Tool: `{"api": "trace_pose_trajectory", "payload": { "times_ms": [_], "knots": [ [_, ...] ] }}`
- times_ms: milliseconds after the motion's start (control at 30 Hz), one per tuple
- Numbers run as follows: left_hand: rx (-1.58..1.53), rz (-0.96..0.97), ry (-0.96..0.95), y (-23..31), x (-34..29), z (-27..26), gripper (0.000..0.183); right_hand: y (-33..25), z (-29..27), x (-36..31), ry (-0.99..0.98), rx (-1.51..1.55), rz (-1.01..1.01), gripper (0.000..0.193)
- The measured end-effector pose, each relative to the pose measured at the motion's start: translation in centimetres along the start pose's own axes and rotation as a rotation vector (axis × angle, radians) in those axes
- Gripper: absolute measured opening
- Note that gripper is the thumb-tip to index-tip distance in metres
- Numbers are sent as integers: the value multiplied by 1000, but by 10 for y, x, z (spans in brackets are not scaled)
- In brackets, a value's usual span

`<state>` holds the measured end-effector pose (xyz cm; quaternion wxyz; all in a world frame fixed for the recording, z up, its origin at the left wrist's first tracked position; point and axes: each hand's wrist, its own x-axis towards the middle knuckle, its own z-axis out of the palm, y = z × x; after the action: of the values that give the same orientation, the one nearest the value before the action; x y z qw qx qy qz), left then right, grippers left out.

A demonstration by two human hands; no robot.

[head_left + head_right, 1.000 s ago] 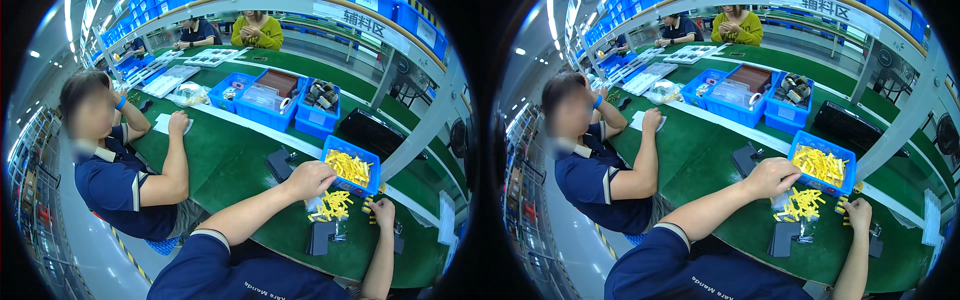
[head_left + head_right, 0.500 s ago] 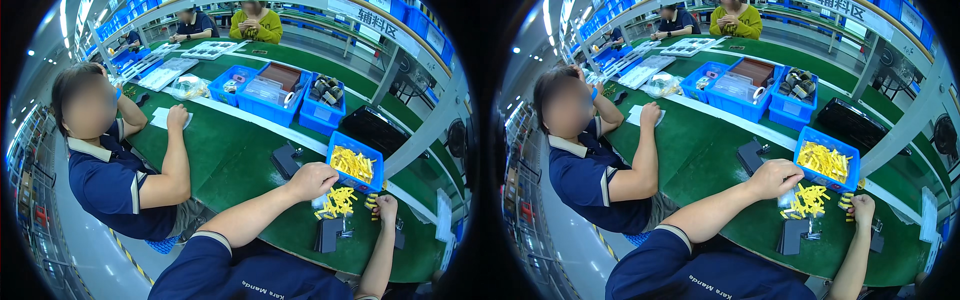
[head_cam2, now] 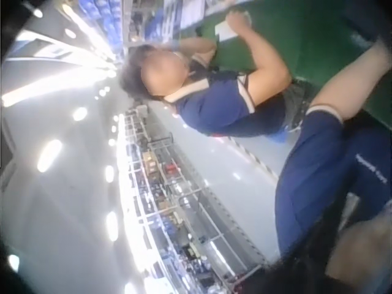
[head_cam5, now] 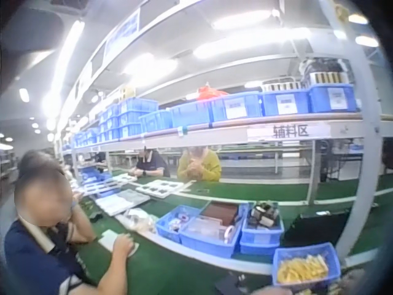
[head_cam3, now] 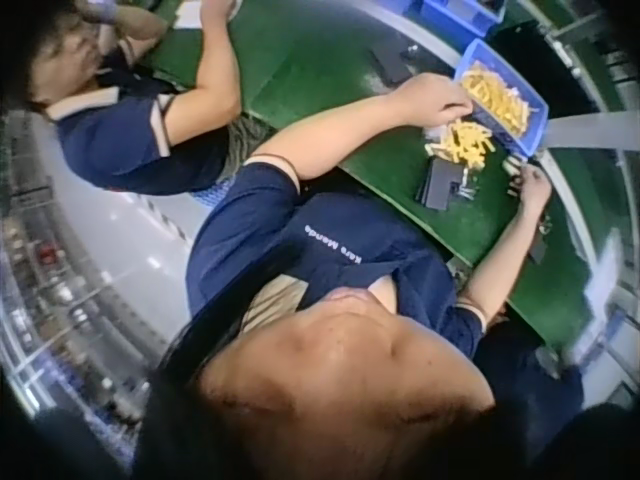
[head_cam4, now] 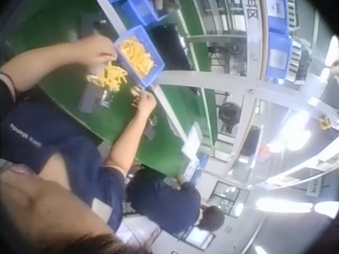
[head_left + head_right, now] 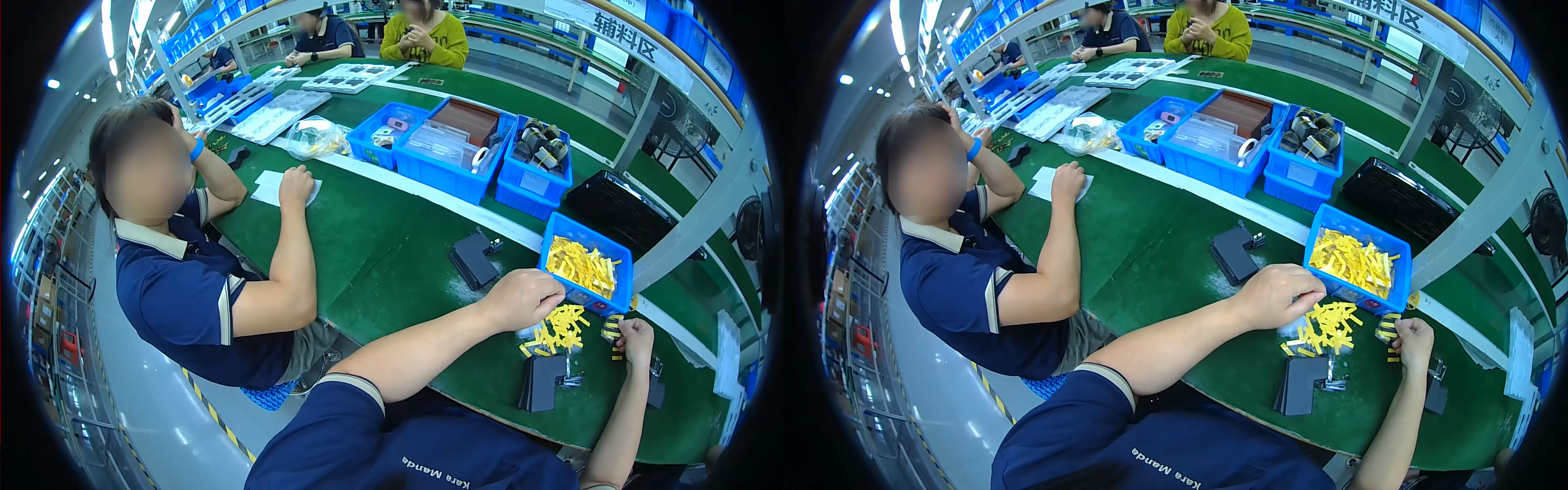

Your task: The person repeatedly picks small yellow plastic strips from a blue bin and places them onto black rectangular components on a green workbench. They handle the components one at a time, aligning the strips before setting the assembled units aside.

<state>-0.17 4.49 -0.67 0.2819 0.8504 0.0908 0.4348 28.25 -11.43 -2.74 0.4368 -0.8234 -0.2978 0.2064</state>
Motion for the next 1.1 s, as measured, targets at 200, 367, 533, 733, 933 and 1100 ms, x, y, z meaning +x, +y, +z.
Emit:
{"api": "trace_pose_trajectory", "payload": {
  "times_ms": [200, 367, 533, 733, 933, 1100],
  "knots": [
    [1, 11, 2, 0, 0, 2, 9, 2, -2, 1, -4, 30, -14, 15],
    [-1, 12, 10, -1, -2, 2, 9, 8, -5, 1, 19, -12, -75, 11],
    [-20, 30, 11, 1, -1, 3, 8, 6, -7, -1, 60, -125, -182, 8],
    [-27, 29, -9, 0, -2, 4, 10, -33, -17, -27, 282, -113, -456, 10],
    [4, 11, -33, 5, 0, 3, 12, -97, 11, -85, 166, -228, -749, 16],
    [-127, -158, -7, 13, 2, -3, 30, -129, 29, -93, 34, -528, -1091, 16]
  ]
}}
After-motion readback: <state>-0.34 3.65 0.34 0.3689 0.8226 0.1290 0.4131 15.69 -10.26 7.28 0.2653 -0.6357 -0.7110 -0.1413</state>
